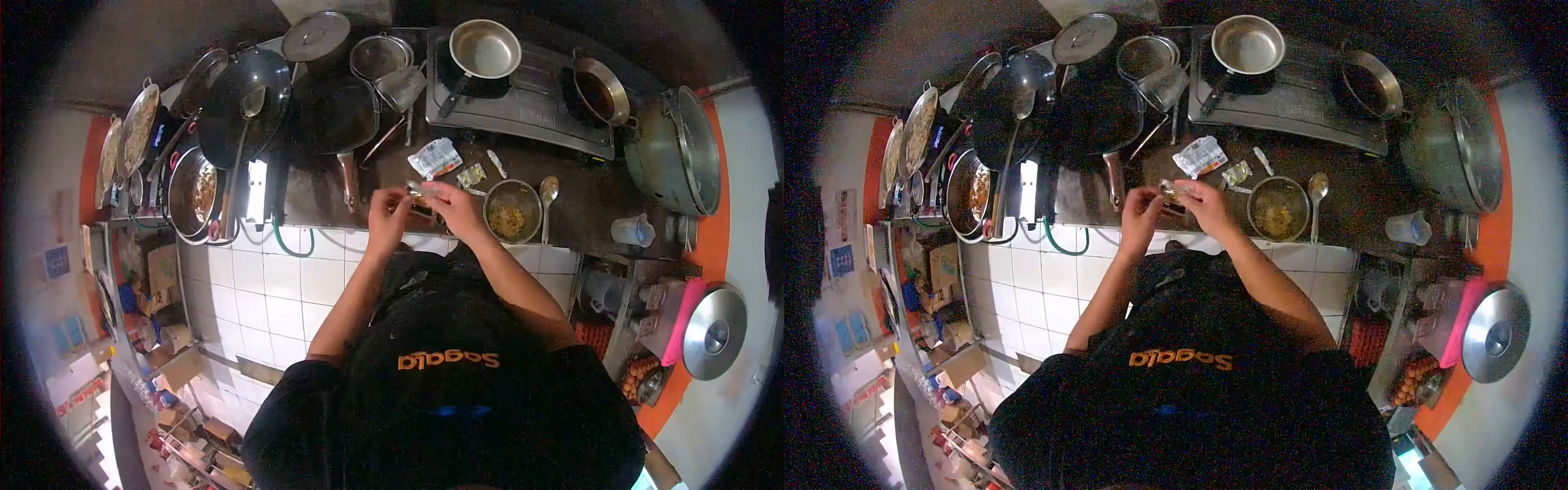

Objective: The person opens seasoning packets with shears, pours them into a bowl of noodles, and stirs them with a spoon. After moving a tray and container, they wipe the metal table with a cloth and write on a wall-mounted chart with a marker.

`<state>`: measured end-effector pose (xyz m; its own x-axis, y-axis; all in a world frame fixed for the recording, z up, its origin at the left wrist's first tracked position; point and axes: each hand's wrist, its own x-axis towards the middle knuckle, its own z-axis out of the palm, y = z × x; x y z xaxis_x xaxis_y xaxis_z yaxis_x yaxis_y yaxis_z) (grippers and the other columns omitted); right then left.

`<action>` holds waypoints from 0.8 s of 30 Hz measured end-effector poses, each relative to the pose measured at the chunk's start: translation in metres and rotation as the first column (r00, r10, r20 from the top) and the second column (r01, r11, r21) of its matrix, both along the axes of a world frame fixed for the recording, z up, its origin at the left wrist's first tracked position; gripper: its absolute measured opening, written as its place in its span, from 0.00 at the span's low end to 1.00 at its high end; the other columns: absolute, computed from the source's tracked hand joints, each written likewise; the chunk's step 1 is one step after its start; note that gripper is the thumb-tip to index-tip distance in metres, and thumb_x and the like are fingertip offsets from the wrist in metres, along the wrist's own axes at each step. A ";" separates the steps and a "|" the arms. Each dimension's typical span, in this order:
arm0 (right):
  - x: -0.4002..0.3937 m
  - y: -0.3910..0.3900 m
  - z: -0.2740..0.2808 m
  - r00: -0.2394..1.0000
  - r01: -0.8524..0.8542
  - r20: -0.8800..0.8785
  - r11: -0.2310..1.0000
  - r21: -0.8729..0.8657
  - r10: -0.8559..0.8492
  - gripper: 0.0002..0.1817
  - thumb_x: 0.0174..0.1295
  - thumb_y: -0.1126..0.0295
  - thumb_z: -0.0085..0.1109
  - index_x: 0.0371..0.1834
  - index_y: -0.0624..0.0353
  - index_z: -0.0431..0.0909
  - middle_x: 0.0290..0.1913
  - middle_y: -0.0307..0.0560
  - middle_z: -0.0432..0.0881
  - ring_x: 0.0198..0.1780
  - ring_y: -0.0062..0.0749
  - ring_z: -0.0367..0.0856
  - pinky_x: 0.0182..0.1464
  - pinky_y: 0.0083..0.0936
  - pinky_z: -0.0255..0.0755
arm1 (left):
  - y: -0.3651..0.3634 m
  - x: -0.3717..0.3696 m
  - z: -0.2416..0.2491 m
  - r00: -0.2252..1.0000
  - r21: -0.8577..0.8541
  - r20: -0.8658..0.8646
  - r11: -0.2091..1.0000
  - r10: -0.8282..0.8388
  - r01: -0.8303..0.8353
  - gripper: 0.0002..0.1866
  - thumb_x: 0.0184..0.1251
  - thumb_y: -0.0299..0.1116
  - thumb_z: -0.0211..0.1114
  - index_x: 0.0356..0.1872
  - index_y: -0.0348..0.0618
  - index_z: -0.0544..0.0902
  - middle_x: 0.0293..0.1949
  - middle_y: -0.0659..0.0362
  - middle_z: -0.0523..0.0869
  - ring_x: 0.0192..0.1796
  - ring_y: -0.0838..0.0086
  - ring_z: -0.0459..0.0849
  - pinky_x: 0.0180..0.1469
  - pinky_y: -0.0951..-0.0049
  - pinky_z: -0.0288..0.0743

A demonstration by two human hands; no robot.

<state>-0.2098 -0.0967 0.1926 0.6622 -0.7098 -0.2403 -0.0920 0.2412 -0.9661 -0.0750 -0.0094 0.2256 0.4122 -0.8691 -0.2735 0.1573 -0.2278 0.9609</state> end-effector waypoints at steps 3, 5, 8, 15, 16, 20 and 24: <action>0.012 0.005 0.014 0.997 -0.010 -0.073 1.000 -0.004 0.010 0.10 0.57 0.71 0.60 0.40 0.64 0.76 0.36 0.41 0.82 0.37 0.19 0.78 0.41 0.18 0.71 | 0.009 0.021 0.008 0.995 0.147 0.080 0.988 -0.051 0.039 0.07 0.67 0.30 0.56 0.30 0.39 0.74 0.25 0.66 0.73 0.31 0.84 0.70 0.31 0.82 0.65; 0.020 0.013 0.014 1.000 0.017 -0.019 1.000 -0.022 -0.017 0.11 0.57 0.71 0.60 0.40 0.64 0.77 0.35 0.40 0.82 0.36 0.19 0.78 0.39 0.19 0.71 | 0.018 0.035 -0.008 0.997 0.055 0.022 0.996 -0.074 0.073 0.08 0.68 0.32 0.56 0.31 0.40 0.74 0.26 0.68 0.74 0.31 0.85 0.69 0.33 0.83 0.64; 0.031 0.032 0.020 0.999 -0.020 0.040 1.000 0.021 0.019 0.12 0.59 0.70 0.58 0.43 0.64 0.77 0.35 0.39 0.82 0.35 0.18 0.77 0.37 0.18 0.70 | 0.029 0.043 -0.017 0.998 -0.070 -0.017 0.996 -0.062 0.060 0.09 0.69 0.34 0.54 0.32 0.41 0.75 0.27 0.69 0.74 0.31 0.85 0.68 0.35 0.83 0.63; 0.046 0.054 0.037 0.989 0.085 -0.090 0.952 -0.294 -0.116 0.12 0.59 0.64 0.58 0.35 0.64 0.81 0.27 0.42 0.82 0.31 0.17 0.75 0.35 0.22 0.70 | 0.043 0.040 -0.005 0.996 -0.054 -0.087 0.999 0.004 -0.009 0.15 0.72 0.39 0.48 0.38 0.38 0.78 0.34 0.65 0.78 0.38 0.82 0.72 0.39 0.79 0.67; 0.044 0.055 0.047 0.992 0.010 -0.121 0.994 -0.105 -0.022 0.13 0.61 0.64 0.57 0.38 0.64 0.80 0.32 0.41 0.82 0.34 0.16 0.74 0.37 0.20 0.69 | 0.046 0.052 -0.001 0.985 -0.085 0.165 0.994 -0.059 0.074 0.16 0.72 0.38 0.48 0.34 0.36 0.78 0.31 0.64 0.77 0.36 0.82 0.70 0.37 0.78 0.66; 0.016 0.063 0.066 0.967 0.184 0.147 0.970 0.159 -0.208 0.14 0.63 0.65 0.55 0.48 0.61 0.76 0.39 0.41 0.82 0.35 0.17 0.74 0.38 0.18 0.70 | 0.076 0.111 0.032 0.972 -0.237 -0.235 0.971 -0.014 -0.043 0.12 0.65 0.36 0.55 0.42 0.39 0.79 0.30 0.63 0.80 0.32 0.76 0.75 0.38 0.72 0.71; -0.029 0.057 0.024 0.943 0.332 -0.051 0.920 0.209 -0.328 0.16 0.63 0.67 0.54 0.52 0.60 0.73 0.42 0.44 0.82 0.34 0.19 0.75 0.39 0.17 0.71 | 0.055 0.154 0.020 0.877 -0.069 -0.046 0.877 -0.479 0.476 0.21 0.64 0.44 0.57 0.49 0.35 0.76 0.36 0.55 0.81 0.39 0.69 0.80 0.45 0.71 0.73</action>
